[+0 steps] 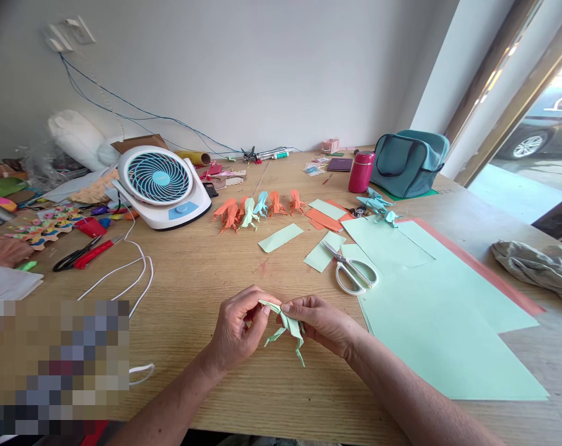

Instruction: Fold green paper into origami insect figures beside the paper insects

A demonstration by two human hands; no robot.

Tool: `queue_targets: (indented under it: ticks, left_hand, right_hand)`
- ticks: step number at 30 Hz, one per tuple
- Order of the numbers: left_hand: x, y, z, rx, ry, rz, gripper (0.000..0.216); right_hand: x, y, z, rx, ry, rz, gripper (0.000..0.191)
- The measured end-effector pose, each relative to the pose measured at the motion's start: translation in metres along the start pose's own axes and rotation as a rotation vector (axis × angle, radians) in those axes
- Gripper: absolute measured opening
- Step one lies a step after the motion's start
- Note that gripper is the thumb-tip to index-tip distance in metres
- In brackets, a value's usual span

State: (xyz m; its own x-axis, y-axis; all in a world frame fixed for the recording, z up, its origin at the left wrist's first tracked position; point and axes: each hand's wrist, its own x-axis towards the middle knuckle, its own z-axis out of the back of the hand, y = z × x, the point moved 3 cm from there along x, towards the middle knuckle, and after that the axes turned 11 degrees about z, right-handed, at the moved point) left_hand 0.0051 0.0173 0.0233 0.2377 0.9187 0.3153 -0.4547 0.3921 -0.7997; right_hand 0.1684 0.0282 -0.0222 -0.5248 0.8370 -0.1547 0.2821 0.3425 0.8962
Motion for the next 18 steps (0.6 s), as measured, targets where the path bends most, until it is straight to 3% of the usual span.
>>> queue_targets:
  ticks: [8,13,18]
  left_hand:
    - [0.005,0.005,-0.002,-0.022,-0.05,0.136,0.019]
    - [0.006,0.006,-0.003,0.02,-0.063,0.07,0.02]
    - [0.005,0.01,-0.004,0.054,-0.067,0.04,0.019]
  right_hand:
    - [-0.001,0.013,-0.006,-0.542,-0.083,0.282,0.047]
    - [-0.001,0.017,-0.008,-0.589,-0.072,0.297,0.045]
    - [0.0,0.016,-0.007,-0.497,-0.052,0.275,0.043]
